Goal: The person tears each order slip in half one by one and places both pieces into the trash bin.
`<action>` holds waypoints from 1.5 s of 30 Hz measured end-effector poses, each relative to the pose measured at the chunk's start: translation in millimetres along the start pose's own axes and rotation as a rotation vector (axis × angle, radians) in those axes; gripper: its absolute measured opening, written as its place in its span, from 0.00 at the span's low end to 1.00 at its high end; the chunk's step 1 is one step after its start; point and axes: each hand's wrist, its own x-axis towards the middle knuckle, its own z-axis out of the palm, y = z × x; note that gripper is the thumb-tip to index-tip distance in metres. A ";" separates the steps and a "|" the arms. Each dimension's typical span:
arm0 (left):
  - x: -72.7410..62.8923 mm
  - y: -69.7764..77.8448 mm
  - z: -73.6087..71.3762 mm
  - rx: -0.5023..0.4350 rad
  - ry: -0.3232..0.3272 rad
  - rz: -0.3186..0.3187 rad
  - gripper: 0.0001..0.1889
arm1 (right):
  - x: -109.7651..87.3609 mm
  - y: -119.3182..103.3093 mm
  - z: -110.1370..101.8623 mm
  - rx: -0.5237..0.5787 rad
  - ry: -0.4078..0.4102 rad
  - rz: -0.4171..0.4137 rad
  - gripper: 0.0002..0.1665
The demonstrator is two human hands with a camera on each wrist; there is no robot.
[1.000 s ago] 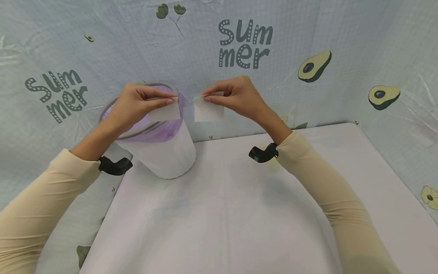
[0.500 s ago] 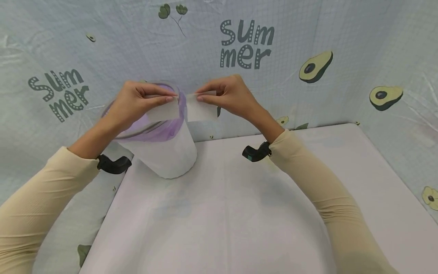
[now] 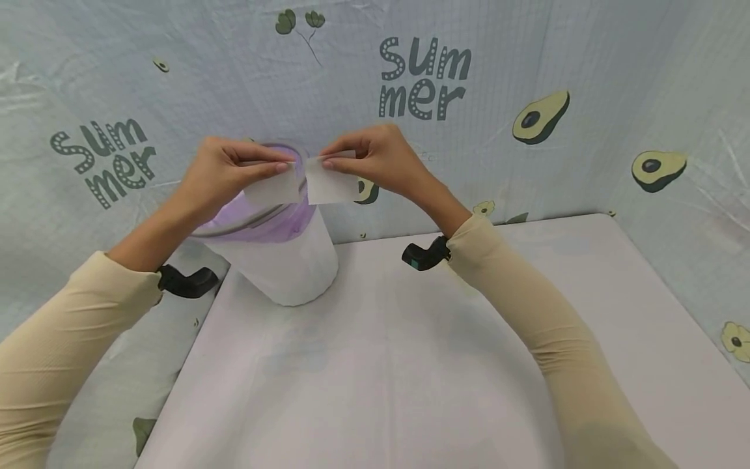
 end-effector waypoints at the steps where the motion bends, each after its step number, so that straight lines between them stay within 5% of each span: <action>1: -0.1 -0.3 -1.0 0.001 0.007 -0.003 0.10 | 2.0 0.2 0.8 -0.006 -0.001 -0.007 0.08; 27: -0.1 -6.4 -42.9 0.083 0.110 -0.116 0.13 | 62.7 2.5 19.3 -0.061 -0.106 -0.021 0.09; 38: 7.9 -13.9 -71.6 0.070 0.164 -0.131 0.14 | 113.9 0.8 26.5 -0.250 -0.175 0.005 0.14; 45: 8.9 -28.9 -83.1 0.047 0.200 -0.151 0.13 | 138.3 -5.7 41.8 -0.317 -0.289 0.021 0.12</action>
